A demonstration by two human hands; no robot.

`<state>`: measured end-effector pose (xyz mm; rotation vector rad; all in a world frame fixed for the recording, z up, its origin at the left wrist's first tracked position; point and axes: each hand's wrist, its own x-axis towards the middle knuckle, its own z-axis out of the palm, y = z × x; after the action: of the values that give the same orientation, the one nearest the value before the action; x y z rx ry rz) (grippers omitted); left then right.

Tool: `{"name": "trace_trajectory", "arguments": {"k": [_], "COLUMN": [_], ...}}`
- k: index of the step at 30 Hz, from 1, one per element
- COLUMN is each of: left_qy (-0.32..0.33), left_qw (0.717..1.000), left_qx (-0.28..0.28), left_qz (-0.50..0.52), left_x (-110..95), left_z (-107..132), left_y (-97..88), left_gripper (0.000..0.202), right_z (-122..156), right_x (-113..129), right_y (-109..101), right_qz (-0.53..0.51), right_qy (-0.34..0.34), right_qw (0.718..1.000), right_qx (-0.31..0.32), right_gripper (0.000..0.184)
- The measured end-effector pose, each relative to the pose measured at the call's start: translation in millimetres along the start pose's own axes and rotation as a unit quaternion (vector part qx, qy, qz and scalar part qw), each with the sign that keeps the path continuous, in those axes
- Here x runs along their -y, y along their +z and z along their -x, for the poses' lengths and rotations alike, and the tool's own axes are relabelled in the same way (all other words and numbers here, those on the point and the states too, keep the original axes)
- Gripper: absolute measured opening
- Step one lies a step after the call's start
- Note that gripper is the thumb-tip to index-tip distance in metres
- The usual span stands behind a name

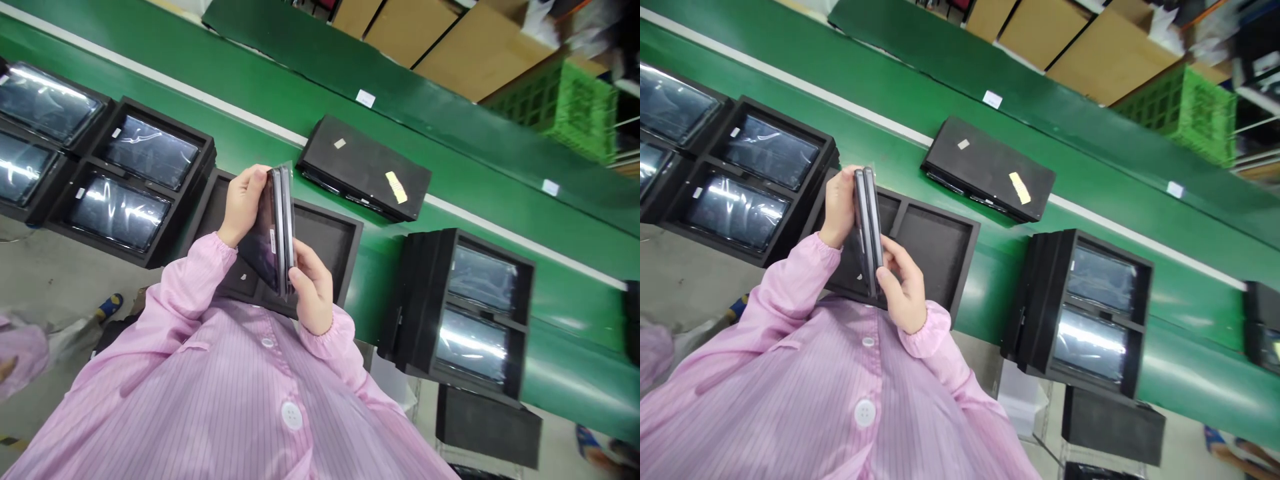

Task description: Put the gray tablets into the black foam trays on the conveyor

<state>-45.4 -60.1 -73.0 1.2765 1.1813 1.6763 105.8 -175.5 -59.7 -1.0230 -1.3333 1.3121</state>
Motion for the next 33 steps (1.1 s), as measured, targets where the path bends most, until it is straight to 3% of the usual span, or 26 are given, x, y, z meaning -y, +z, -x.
{"name": "trace_trajectory", "arguments": {"k": [6,14,19,24,33], "left_qy": [0.015,0.046,0.049,0.030,0.029], "left_qw": [0.999,0.997,0.997,0.998,0.997], "left_qx": [0.008,0.008,-0.003,-0.015,-0.026], "left_qz": [-0.028,-0.059,-0.065,-0.053,-0.063], "left_x": [5,9,10,15,14], "left_z": [1,8,10,1,-8], "left_y": [8.5,11.4,10.7,15.0,18.1], "left_gripper": [0.059,0.059,0.059,0.059,0.053], "right_z": [-12,-8,-1,-13,-34], "right_x": [2,3,1,-3,-9], "right_y": [-20,-26,-19,-19,-37], "right_qz": [-0.062,-0.063,-0.006,0.023,-0.092], "right_qy": [0.088,0.122,0.108,0.086,0.103], "right_qw": [0.994,0.987,0.993,0.995,0.990], "right_qx": [0.023,0.079,0.056,0.043,0.018], "right_gripper": [0.039,0.040,0.044,0.051,0.038]}}
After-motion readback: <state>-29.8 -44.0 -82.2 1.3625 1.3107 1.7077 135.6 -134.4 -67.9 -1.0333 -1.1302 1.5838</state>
